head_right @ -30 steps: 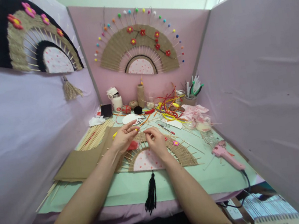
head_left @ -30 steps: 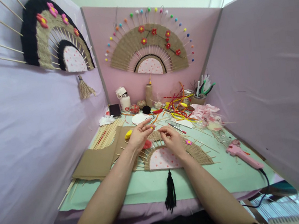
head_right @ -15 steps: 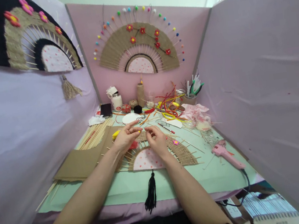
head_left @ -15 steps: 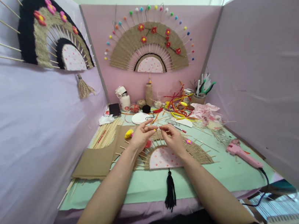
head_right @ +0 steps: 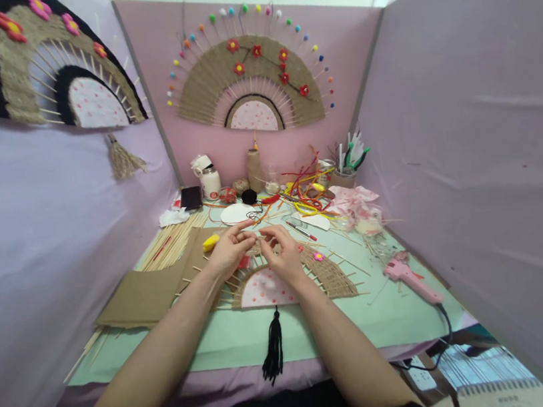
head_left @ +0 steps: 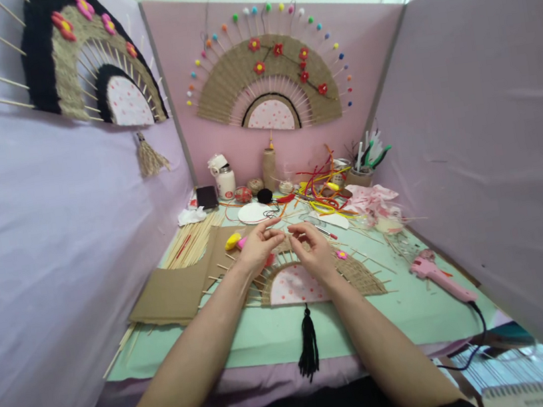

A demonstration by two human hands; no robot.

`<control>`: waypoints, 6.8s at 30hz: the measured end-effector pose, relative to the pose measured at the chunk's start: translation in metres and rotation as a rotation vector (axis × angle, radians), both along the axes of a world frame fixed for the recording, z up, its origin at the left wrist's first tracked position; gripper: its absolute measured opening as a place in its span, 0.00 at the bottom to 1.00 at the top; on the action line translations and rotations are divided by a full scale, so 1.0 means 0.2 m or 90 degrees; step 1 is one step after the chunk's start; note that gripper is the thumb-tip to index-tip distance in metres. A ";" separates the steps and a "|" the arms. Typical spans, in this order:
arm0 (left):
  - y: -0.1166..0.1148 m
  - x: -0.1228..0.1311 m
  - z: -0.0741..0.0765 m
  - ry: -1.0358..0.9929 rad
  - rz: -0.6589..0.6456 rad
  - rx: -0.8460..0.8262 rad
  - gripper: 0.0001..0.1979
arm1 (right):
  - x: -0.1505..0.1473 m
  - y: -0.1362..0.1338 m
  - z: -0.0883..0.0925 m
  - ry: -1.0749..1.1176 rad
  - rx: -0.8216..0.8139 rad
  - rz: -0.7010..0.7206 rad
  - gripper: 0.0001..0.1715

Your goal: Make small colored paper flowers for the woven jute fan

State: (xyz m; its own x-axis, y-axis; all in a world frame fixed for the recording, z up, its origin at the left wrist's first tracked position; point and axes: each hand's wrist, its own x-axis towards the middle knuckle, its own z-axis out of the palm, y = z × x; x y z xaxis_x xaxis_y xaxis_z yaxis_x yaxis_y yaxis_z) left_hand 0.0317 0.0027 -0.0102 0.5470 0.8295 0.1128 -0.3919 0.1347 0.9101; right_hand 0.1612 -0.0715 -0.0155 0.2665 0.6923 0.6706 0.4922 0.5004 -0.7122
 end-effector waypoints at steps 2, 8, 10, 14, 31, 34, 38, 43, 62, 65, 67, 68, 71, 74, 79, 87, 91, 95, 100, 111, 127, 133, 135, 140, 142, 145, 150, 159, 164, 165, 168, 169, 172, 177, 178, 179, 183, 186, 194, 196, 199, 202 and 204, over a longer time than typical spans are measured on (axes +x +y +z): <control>0.00 0.00 0.00 -0.009 0.021 -0.004 0.27 | 0.00 0.00 0.00 0.006 -0.003 -0.008 0.09; 0.00 0.01 0.00 -0.008 0.016 -0.025 0.27 | 0.00 0.00 0.00 0.003 -0.005 -0.011 0.08; -0.01 0.01 0.00 0.004 0.003 -0.009 0.29 | 0.00 0.01 0.00 -0.004 -0.005 -0.001 0.08; -0.02 0.01 0.00 0.016 -0.008 0.002 0.30 | 0.00 0.01 -0.02 -0.022 0.001 0.020 0.09; -0.02 0.03 -0.01 0.010 0.038 -0.009 0.23 | 0.00 0.01 -0.02 -0.037 -0.016 0.032 0.09; -0.02 0.04 -0.01 0.045 0.039 0.000 0.23 | -0.01 0.01 -0.02 -0.034 -0.020 0.041 0.10; -0.02 0.04 -0.02 0.072 0.052 0.021 0.24 | -0.01 0.01 -0.02 -0.041 -0.020 0.044 0.09; -0.02 0.04 -0.02 0.046 0.093 0.011 0.23 | -0.01 0.02 -0.04 -0.044 -0.005 0.044 0.09; -0.03 0.05 -0.02 0.099 0.144 0.083 0.17 | 0.17 0.01 -0.01 -0.072 -0.049 -0.026 0.10; -0.04 0.04 0.00 0.101 0.162 0.084 0.15 | 0.37 0.00 -0.04 -0.146 -0.116 -0.088 0.10; -0.04 0.04 0.01 0.097 0.160 0.077 0.15 | 0.48 0.00 -0.08 -0.229 -0.162 -0.117 0.11; -0.04 0.04 0.01 0.095 0.155 0.072 0.15 | 0.53 0.00 -0.10 -0.256 -0.184 -0.137 0.11; -0.05 0.05 0.02 0.096 0.142 0.058 0.14 | 0.61 0.00 -0.16 -0.318 -0.239 -0.147 0.10; -0.05 0.04 0.03 0.102 0.144 0.060 0.13 | 0.62 0.01 -0.19 -0.336 -0.266 -0.120 0.09; -0.05 0.04 0.04 0.100 0.149 0.071 0.12 | 0.59 0.01 -0.20 -0.372 -0.292 -0.121 0.09; -0.05 0.04 0.04 0.099 0.147 0.063 0.14 | 0.58 0.00 -0.21 -0.423 -0.311 -0.139 0.12; -0.05 0.04 0.03 0.090 0.144 0.070 0.15 | 0.57 -0.01 -0.20 -0.441 -0.314 -0.147 0.13; -0.05 0.04 0.03 0.093 0.144 0.063 0.16 | 0.55 -0.02 -0.19 -0.453 -0.308 -0.143 0.14; -0.04 0.04 0.02 0.087 0.144 0.070 0.17 | 0.54 -0.03 -0.19 -0.457 -0.310 -0.155 0.15; -0.04 0.04 0.02 0.096 0.146 0.079 0.15 | 0.51 -0.08 -0.20 -0.558 -0.328 -0.190 0.18; -0.04 0.04 0.02 0.092 0.146 0.082 0.16 | 0.49 -0.16 -0.21 -0.565 -0.300 -0.222 0.23; -0.04 0.04 0.02 0.092 0.144 0.072 0.15 | 0.48 -0.15 -0.21 -0.564 -0.292 -0.221 0.17; -0.04 0.04 0.02 0.093 0.142 0.071 0.15 | 0.48 -0.15 -0.21 -0.563 -0.289 -0.218 0.17; -0.04 0.04 0.01 0.093 0.141 0.086 0.16 | 0.48 -0.14 -0.22 -0.569 -0.282 -0.218 0.16; -0.04 0.05 0.01 0.096 0.141 0.086 0.16 | 0.48 -0.14 -0.22 -0.572 -0.287 -0.218 0.15; -0.05 0.05 0.02 0.103 0.144 0.080 0.15 | 0.47 -0.14 -0.21 -0.572 -0.296 -0.221 0.15; -0.06 0.05 0.04 0.111 0.143 0.070 0.15 | 0.47 -0.14 -0.19 -0.588 -0.306 -0.224 0.15; -0.05 0.05 0.03 0.111 0.142 0.072 0.16 | 0.49 -0.13 -0.21 -0.549 -0.243 -0.224 0.16; -0.04 0.04 0.03 0.109 0.139 0.090 0.18 | 0.49 -0.14 -0.17 -0.350 0.021 -0.330 0.26; -0.04 0.04 0.03 0.108 0.142 0.093 0.18 | 0.48 -0.15 -0.15 -0.304 0.067 -0.347 0.25; -0.02 0.03 0.03 0.101 0.159 0.105 0.20 | 0.46 -0.16 -0.06 -0.172 0.144 -0.389 0.21; -0.02 0.03 0.03 0.099 0.166 0.110 0.20 | 0.46 -0.16 -0.03 -0.130 0.151 -0.405 0.20; 0.00 0.01 0.05 0.090 0.183 0.113 0.22 | 0.47 -0.14 0.08 -0.014 0.165 -0.457 0.18; 0.01 -0.02 0.08 0.080 0.205 0.119 0.23 | 0.50 -0.07 0.18 0.104 0.207 -0.491 0.17; 0.01 -0.02 0.09 0.079 0.214 0.124 0.22 | 0.50 -0.06 0.18 0.115 0.203 -0.493 0.17; 0.02 -0.03 0.09 0.079 0.224 0.129 0.22 | 0.49 -0.04 0.17 0.120 0.192 -0.498 0.17; 0.04 -0.05 0.11 0.070 0.253 0.134 0.18 | 0.44 -0.04 0.07 0.008 0.029 -0.490 0.19; 0.05 -0.06 0.12 0.060 0.262 0.126 0.15 | 0.38 -0.09 -0.03 -0.201 -0.164 -0.466 0.19; 0.06 -0.08 0.13 0.061 0.255 0.133 0.12 | 0.27 -0.19 -0.16 -0.464 -0.381 -0.418 0.18; 0.06 -0.08 0.12 0.063 0.255 0.141 0.11 | 0.27 -0.18 -0.17 -0.472 -0.397 -0.412 0.19; 0.06 -0.08 0.13 0.058 0.257 0.137 0.11 | 0.26 -0.18 -0.16 -0.473 -0.411 -0.409 0.19; 0.05 -0.08 0.13 0.048 0.254 0.122 0.10 | 0.26 -0.18 -0.16 -0.474 -0.411 -0.406 0.19; 0.05 -0.08 0.14 0.046 0.252 0.116 0.10 | 0.25 -0.19 -0.15 -0.476 -0.412 -0.405 0.19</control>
State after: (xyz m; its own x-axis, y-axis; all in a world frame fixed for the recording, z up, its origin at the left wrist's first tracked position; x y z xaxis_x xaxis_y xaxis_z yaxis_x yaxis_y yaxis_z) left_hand 0.0158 0.0131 0.0173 0.2032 0.9468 0.2494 -0.3157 -0.1777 0.9321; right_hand 0.2120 -0.1087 -0.0461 0.3766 0.8453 0.3790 0.9262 -0.3360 -0.1710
